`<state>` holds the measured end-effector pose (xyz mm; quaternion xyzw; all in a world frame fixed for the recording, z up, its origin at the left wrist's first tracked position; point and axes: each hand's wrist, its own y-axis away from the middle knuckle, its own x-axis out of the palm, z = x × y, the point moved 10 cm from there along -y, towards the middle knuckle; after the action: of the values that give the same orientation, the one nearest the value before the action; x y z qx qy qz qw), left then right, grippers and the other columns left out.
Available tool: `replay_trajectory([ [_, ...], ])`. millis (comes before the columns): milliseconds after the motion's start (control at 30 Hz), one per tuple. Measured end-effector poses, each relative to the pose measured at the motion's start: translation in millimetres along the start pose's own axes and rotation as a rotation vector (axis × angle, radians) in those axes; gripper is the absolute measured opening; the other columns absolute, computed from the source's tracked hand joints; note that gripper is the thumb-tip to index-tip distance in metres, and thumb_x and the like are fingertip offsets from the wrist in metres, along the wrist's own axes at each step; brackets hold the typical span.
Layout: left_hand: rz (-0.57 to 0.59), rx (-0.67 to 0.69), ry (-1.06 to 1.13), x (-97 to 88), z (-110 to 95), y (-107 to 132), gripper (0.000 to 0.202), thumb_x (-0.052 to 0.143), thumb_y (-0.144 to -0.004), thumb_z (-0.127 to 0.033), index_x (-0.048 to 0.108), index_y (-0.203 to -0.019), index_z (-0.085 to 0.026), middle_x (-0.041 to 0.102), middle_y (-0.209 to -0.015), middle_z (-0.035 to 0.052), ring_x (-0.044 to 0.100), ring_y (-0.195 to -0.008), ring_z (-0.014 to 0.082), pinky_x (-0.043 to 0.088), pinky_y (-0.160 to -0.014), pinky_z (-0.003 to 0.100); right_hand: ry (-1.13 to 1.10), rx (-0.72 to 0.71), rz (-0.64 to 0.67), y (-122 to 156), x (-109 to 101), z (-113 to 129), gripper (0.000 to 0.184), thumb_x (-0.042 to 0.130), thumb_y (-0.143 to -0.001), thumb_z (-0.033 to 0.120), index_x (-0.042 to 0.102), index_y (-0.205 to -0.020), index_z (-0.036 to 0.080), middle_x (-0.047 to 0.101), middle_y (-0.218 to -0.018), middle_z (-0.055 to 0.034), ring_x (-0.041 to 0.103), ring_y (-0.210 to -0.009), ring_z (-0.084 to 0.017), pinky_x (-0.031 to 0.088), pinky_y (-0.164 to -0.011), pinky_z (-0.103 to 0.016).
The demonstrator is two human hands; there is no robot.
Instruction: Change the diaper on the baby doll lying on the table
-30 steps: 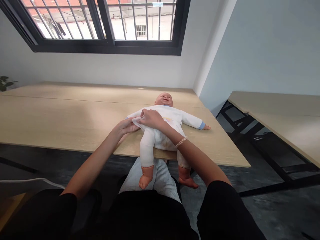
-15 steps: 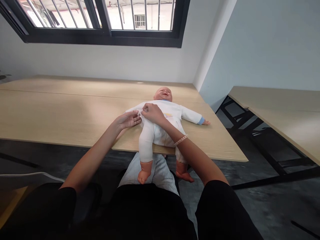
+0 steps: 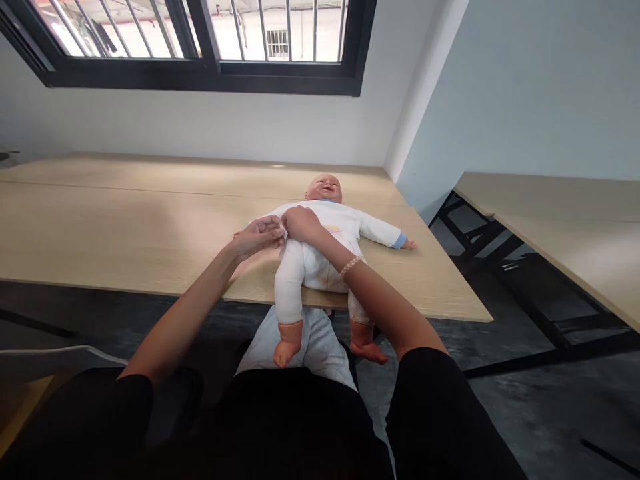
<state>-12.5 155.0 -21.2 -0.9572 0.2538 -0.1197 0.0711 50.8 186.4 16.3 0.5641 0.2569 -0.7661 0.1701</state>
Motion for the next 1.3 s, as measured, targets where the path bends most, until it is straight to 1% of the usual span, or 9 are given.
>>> replay_trajectory([
  [167,-0.13,0.123,-0.122,-11.5,-7,-4,0.037,0.093,-0.07,-0.041,0.068,-0.082,-0.016,0.067,-0.076,0.0004,0.06,-0.072,0.0112,0.046,-0.073,0.024,0.055,-0.002,0.077,-17,3,-1,0.008,0.066,-0.084,0.013,0.073,-0.081,0.012,0.075,-0.088,-0.0132,0.065,-0.079,-0.022,0.037,-0.068,-0.03],
  [267,-0.124,0.154,-0.129,-7.8,-9,-8,0.038,0.092,-0.07,-0.043,0.069,-0.082,-0.016,0.068,-0.078,0.0007,0.061,-0.075,0.012,0.047,-0.075,0.023,-0.103,0.015,-0.107,-10,-26,-17,0.014,0.061,-0.09,0.016,0.074,-0.094,0.014,0.075,-0.095,-0.0088,0.066,-0.087,-0.02,0.043,-0.074,-0.028],
  [400,-0.061,0.18,-0.168,8.8,-16,-14,0.034,0.09,-0.073,-0.041,0.07,-0.084,-0.016,0.071,-0.086,0.0044,0.064,-0.083,0.0151,0.048,-0.081,0.025,-0.233,0.026,-0.368,27,-61,-43,0.015,0.058,-0.094,0.023,0.071,-0.095,0.015,0.074,-0.101,-0.0083,0.065,-0.093,-0.021,0.046,-0.088,-0.033],
  [533,0.034,0.207,-0.203,30.7,-24,-29,0.029,0.088,-0.076,-0.039,0.073,-0.084,-0.016,0.072,-0.089,0.006,0.065,-0.091,0.0185,0.048,-0.087,0.028,-0.263,0.032,-0.35,58,-49,-52,0.016,0.055,-0.093,0.022,0.069,-0.09,0.017,0.072,-0.098,-0.0081,0.064,-0.094,-0.023,0.047,-0.086,-0.034],
  [700,0.112,0.183,-0.224,46.2,-22,-42,0.029,0.088,-0.076,-0.04,0.075,-0.084,-0.015,0.074,-0.093,0.0079,0.066,-0.099,0.0213,0.047,-0.092,0.03,-0.216,0.084,-0.295,60,-27,-57,0.018,0.05,-0.09,0.014,0.067,-0.095,0.017,0.069,-0.101,-0.0102,0.061,-0.097,-0.024,0.047,-0.088,-0.035],
  [933,0.17,0.132,-0.219,37.1,-22,-34,0.024,0.092,-0.071,-0.03,0.076,-0.08,-0.016,0.076,-0.102,0.0103,0.066,-0.101,0.0215,0.048,-0.086,0.028,0.021,0.174,-0.251,57,-20,-49,0.021,0.055,-0.093,0.025,0.063,-0.11,0.016,0.065,-0.113,-0.0163,0.057,-0.106,-0.033,0.046,-0.09,-0.043],
  [1033,0.194,0.104,-0.186,33.2,-21,-33,0.024,0.091,-0.072,-0.032,0.075,-0.078,-0.016,0.074,-0.109,0.0108,0.066,-0.096,0.0201,0.049,-0.08,0.028,-0.2,0.178,-0.331,59,-23,-54,0.019,0.056,-0.092,0.028,0.06,-0.108,0.018,0.066,-0.115,-0.0137,0.058,-0.11,-0.03,0.046,-0.097,-0.043],
  [1167,0.193,0.028,-0.138,34.7,-11,-34,0.026,0.091,-0.073,-0.034,0.071,-0.078,-0.017,0.074,-0.115,0.0104,0.066,-0.09,0.0182,0.05,-0.076,0.027,-0.659,0.239,-0.487,61,-25,-84,0.021,0.04,-0.09,0.016,0.056,-0.104,0.018,0.067,-0.117,-0.0117,0.063,-0.111,-0.02,0.049,-0.099,-0.035],
  [1300,0.249,0.018,-0.123,45.4,-9,-32,0.023,0.089,-0.077,-0.03,0.07,-0.08,-0.017,0.076,-0.103,0.0111,0.067,-0.101,0.0228,0.05,-0.087,0.031,-0.849,0.308,-0.56,62,-20,-104,0.017,0.04,-0.094,0.023,0.055,-0.1,0.02,0.069,-0.11,-0.0087,0.067,-0.108,-0.018,0.051,-0.097,-0.033],
])
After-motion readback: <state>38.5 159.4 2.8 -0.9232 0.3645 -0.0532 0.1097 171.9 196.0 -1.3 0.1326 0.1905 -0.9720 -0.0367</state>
